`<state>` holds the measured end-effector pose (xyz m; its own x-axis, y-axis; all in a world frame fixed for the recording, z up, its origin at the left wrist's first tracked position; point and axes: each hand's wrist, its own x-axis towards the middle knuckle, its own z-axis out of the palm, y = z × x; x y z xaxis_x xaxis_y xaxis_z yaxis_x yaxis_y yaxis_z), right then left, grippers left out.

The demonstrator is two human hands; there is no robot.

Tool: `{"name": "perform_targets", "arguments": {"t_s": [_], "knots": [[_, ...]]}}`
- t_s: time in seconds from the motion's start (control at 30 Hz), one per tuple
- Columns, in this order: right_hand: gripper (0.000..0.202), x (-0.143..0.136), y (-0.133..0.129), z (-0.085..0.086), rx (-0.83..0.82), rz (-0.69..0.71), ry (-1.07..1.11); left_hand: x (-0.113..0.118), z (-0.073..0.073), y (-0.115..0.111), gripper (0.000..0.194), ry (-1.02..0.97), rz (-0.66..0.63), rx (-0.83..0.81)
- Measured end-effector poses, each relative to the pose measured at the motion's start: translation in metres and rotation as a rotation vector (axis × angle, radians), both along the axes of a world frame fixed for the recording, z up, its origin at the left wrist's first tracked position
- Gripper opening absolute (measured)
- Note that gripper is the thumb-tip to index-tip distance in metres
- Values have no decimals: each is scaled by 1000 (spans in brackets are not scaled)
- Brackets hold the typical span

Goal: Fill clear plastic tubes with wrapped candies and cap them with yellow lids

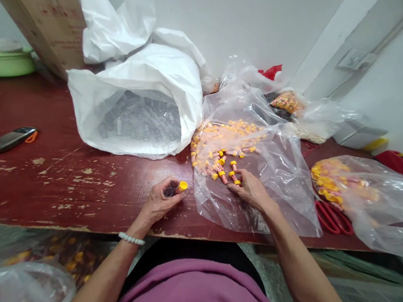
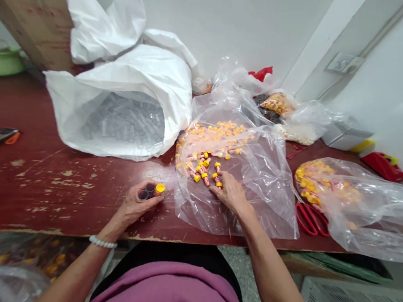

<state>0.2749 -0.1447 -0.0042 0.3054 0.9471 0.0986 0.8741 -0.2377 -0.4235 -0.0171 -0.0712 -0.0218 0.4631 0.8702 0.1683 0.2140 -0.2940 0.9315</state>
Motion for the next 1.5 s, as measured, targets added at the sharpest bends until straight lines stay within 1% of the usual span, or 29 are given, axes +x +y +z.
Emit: {"name": "perform_targets", "arguments": {"t_s": [0.07, 0.13, 0.2, 0.23, 0.3, 0.33, 0.4, 0.47, 0.53, 0.6, 0.67, 0.73, 0.83, 0.97, 1.07, 1.17, 1.23, 1.27, 1.3, 1.33, 1.37, 1.4, 1.47, 1.5], "knots": [[34, 2, -1, 0, -9, 23, -13, 0, -2, 1, 23, -1, -10, 2], [27, 3, -1, 1, 4, 12, -1, 0, -3, 1, 22, -13, -15, 4], [27, -2, -1, 5, 97, -50, 65, -1, -3, 2, 21, -30, -28, 12], [29, -8, -1, 9, 167, -84, 141, -1, -3, 2, 20, -37, -36, 15], [33, -25, 0, 19, 306, -114, 366, 0, -2, 2, 20, -46, -43, 17], [35, -37, 2, 25, 365, -101, 480, 0, -2, 2, 20, -46, -41, 16], [35, -64, 8, 34, 450, -38, 644, 0, -2, 2, 21, -39, -35, 14], [29, -93, 16, 39, 529, 47, 725, 0, -1, 1, 20, -33, -36, 13], [20, -118, 25, 37, 587, 156, 730, -1, -1, 2, 21, -41, -52, 14], [13, -139, 33, 31, 632, 251, 658, -1, -2, 2, 23, -63, -66, 15], [10, -152, 39, 23, 669, 302, 548, -1, -4, 3, 25, -72, -58, 9], [8, -158, 40, 17, 673, 347, 453, -1, -5, 3, 27, -73, -28, 10], [9, -155, 38, 12, 630, 423, 343, -1, -6, 3, 27, -55, -24, 19], [15, -147, 28, 10, 575, 462, 125, -2, -6, 4, 25, -50, -40, 10], [21, -151, 19, 9, 517, 516, -13, -3, -7, 4, 26, -72, -46, 9], [27, -156, 14, 11, 480, 540, -49, -4, -6, 5, 29, -102, -78, 12], [25, -148, 14, 14, 506, 536, -11, -4, -4, 4, 27, -90, -81, 19], [23, -139, 16, 16, 539, 506, 29, -3, -3, 3, 26, -70, -65, 21], [23, -127, 18, 17, 576, 446, 72, -3, -3, 3, 24, -44, -43, 19], [25, -110, 20, 18, 602, 355, 102, -2, -2, 2, 23, -21, -22, 13], [27, -91, 23, 19, 608, 234, 121, -1, -2, 1, 23, -5, -8, 4], [29, -70, 27, 18, 584, 111, 104, -1, -2, 0, 23, 1, -1, -7], [30, -28, 34, 14, 378, -132, 32, 0, -3, 0, 22, -7, 2, -16], [30, -9, 38, 10, 331, -181, 36, 0, -4, 0, 21, -10, 1, -10]]}}
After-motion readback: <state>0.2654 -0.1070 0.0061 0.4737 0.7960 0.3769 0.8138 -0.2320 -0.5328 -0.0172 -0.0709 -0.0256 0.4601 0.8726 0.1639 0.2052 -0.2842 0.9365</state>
